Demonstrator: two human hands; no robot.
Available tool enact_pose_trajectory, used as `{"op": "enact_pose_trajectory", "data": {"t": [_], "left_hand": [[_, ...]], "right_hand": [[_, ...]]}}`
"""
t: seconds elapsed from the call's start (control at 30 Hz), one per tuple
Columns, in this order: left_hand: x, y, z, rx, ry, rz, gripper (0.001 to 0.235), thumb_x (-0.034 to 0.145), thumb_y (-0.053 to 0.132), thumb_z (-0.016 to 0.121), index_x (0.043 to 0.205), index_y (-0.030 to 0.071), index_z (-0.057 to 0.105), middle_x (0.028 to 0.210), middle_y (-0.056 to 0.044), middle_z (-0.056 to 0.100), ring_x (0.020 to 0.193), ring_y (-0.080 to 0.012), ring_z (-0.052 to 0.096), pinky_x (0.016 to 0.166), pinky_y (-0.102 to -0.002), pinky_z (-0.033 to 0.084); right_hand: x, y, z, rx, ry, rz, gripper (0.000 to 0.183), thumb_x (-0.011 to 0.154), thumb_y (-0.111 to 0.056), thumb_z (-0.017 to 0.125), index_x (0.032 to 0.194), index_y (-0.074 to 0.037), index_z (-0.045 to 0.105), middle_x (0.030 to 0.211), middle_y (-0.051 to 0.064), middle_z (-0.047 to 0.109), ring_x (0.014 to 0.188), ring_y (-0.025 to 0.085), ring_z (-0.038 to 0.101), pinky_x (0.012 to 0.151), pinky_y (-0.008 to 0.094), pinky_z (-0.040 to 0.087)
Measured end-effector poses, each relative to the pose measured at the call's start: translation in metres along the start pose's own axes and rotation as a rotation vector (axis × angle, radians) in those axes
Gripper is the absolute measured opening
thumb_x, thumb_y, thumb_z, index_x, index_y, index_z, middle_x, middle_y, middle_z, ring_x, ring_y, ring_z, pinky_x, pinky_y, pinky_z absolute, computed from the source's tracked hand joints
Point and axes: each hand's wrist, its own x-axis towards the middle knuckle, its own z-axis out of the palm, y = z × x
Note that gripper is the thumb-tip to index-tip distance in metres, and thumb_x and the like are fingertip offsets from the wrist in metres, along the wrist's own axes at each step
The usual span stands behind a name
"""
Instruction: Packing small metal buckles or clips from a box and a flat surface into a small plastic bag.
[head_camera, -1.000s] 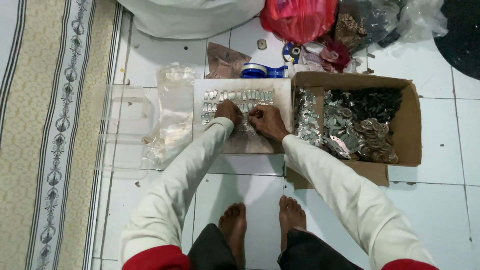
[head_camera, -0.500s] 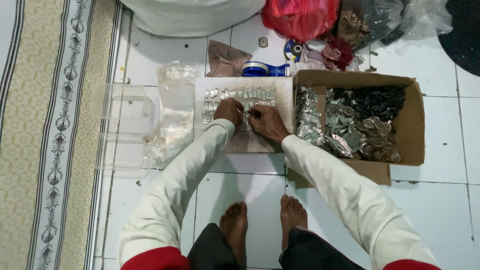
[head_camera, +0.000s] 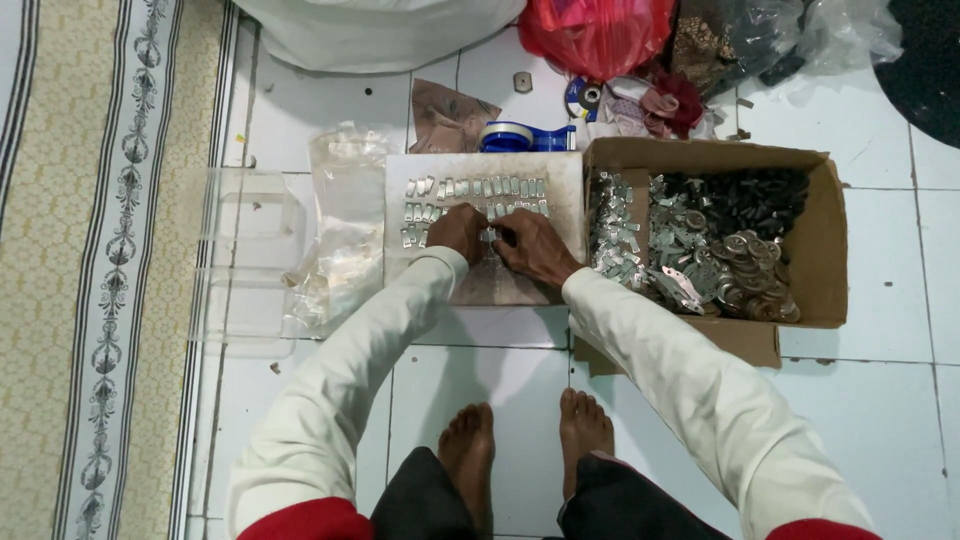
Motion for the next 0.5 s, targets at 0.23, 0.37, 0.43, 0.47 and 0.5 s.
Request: {"op": "enact_pose_trajectory", "data": {"t": [0.23, 0.37, 0.43, 0.47, 0.5], "left_hand": [[-0.004, 0.011, -0.009, -0.008, 0.002, 0.003, 0.031, 0.079, 0.011, 0.083, 0.110, 0.008, 0.079, 0.105, -0.017, 0.071, 0.103, -0.0449, 0.074, 0.089, -0.061, 0.063], [0.003, 0.033, -0.005, -0.079, 0.045, 0.050, 0.031, 0.084, 0.010, 0.079, 0.115, 0.006, 0.076, 0.109, -0.020, 0.070, 0.106, -0.0457, 0.073, 0.090, -0.059, 0.063], [0.019, 0.048, 0.010, -0.105, 0.080, 0.105, 0.026, 0.088, 0.016, 0.078, 0.111, 0.006, 0.075, 0.108, -0.020, 0.069, 0.102, -0.0450, 0.073, 0.085, -0.058, 0.064], [0.027, 0.060, 0.015, -0.094, 0.057, 0.178, 0.025, 0.089, 0.013, 0.076, 0.113, 0.006, 0.076, 0.109, -0.019, 0.070, 0.101, -0.0441, 0.074, 0.084, -0.055, 0.065], [0.035, 0.073, 0.021, -0.083, 0.035, 0.250, 0.025, 0.091, 0.010, 0.075, 0.115, 0.007, 0.077, 0.110, -0.019, 0.072, 0.100, -0.0431, 0.075, 0.083, -0.053, 0.066]], "right_hand": [[-0.009, 0.013, -0.012, 0.026, 0.061, -0.011, 0.031, 0.085, -0.004, 0.076, 0.115, 0.001, 0.074, 0.090, 0.027, 0.071, 0.085, 0.044, 0.073, 0.064, 0.045, 0.062], [-0.019, 0.052, -0.066, -0.024, 0.219, 0.031, 0.027, 0.091, -0.005, 0.073, 0.117, -0.007, 0.076, 0.092, 0.018, 0.073, 0.086, 0.037, 0.073, 0.068, 0.043, 0.061], [-0.030, 0.077, -0.099, -0.115, 0.270, 0.070, 0.023, 0.091, -0.005, 0.071, 0.113, -0.008, 0.078, 0.091, 0.016, 0.073, 0.084, 0.037, 0.073, 0.071, 0.044, 0.061], [-0.038, 0.086, -0.116, -0.188, 0.258, 0.130, 0.022, 0.090, -0.011, 0.076, 0.111, -0.010, 0.078, 0.092, 0.017, 0.073, 0.087, 0.039, 0.072, 0.074, 0.047, 0.061], [-0.047, 0.096, -0.134, -0.260, 0.246, 0.191, 0.022, 0.088, -0.017, 0.081, 0.109, -0.011, 0.079, 0.094, 0.017, 0.074, 0.090, 0.040, 0.072, 0.077, 0.051, 0.061]]}}
